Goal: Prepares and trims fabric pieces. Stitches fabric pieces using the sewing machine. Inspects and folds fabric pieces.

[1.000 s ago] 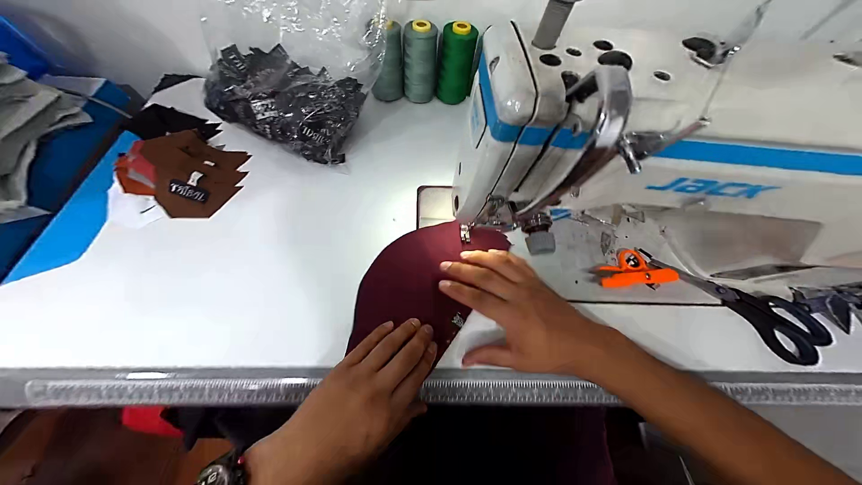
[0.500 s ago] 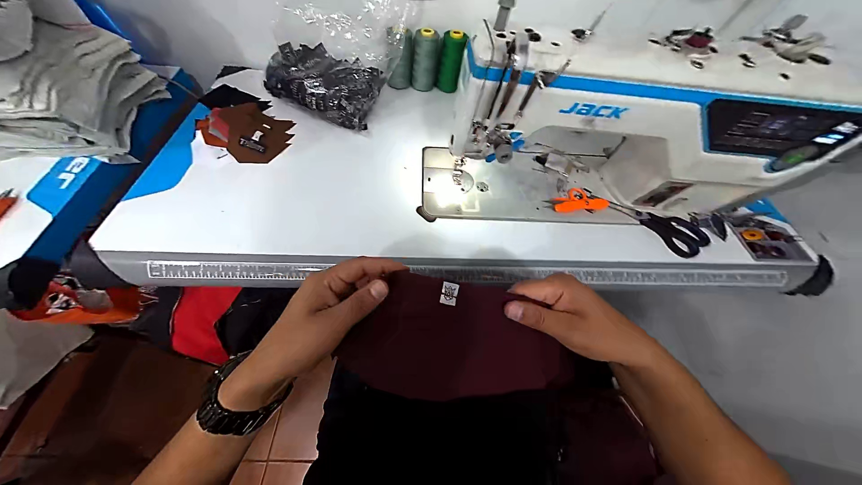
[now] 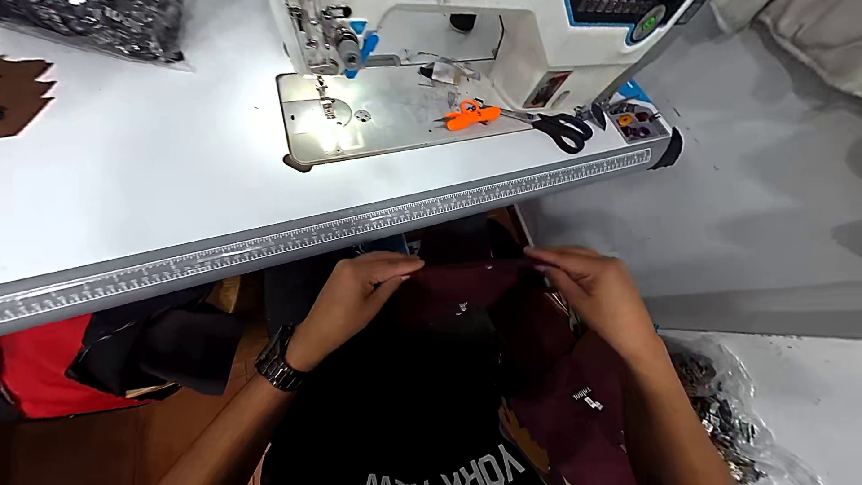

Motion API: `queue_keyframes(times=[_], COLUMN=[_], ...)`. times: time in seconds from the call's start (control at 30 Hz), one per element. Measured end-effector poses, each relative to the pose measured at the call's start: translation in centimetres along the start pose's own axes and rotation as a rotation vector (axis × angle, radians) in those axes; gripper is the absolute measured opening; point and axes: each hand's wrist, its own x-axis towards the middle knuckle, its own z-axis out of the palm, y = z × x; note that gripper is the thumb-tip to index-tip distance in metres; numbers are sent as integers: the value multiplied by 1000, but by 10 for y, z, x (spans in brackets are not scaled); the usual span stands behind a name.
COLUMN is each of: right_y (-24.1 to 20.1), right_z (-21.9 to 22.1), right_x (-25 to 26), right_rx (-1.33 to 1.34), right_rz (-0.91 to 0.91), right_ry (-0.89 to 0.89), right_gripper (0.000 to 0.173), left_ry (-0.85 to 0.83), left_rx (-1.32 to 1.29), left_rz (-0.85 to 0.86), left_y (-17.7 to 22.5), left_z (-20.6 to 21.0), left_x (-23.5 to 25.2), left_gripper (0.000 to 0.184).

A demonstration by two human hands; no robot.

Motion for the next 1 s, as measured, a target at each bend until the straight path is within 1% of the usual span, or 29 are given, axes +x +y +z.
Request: queue_keyframes(times=[0.07,0.13,0.23,0.3,0.37,0.43,0.5,0.6,0.73,0.8,0.9,0.97,1.0], right_y=[6,16,40,55,64,65,62,55,26,8,-13,-18,-18], right_z=[0,17,75,115,137,140,136,129,144,160,179,185,187], right_x=[2,-2,-20,-38,-50,-55,-56,-58,-58,-57,-55,-50,-48], right_rx=[-72,-88,-122,-124,-113,-94,-68,-16,52,81,62,15,-3], right_rz=[-30,-58,-97,-115,-116,-95,-51,11,-46,-59,47,97,105], right_ry=[123,150,130,80,22,-44,-92,-60,22,36,84,118,138], right_gripper=[29,31,34,36,41,50,62,74,78,84,97,95,89], left_ry=[41,58,26,-27,-63,-125,-219,-246,-225,-219,-179,-147,-166], left_rx=[95,215,384,431,442,452,436,384,377,414,475,408,339], left_rz=[92,153,169,156,130,90,63,57,65,89,143,144,131], left_y=[0,-7,-38,-60,-72,-71,-64,-50,-48,-50,-53,-58,-59], left_z=[7,25,67,92,103,99,94,97,125,136,138,130,123], left_x=[5,-8,-54,-84,-96,-93,-86,-77,-59,-49,-39,-30,-24], left_gripper=[26,28,28,29,30,30,33,46,51,48,32,25,24])
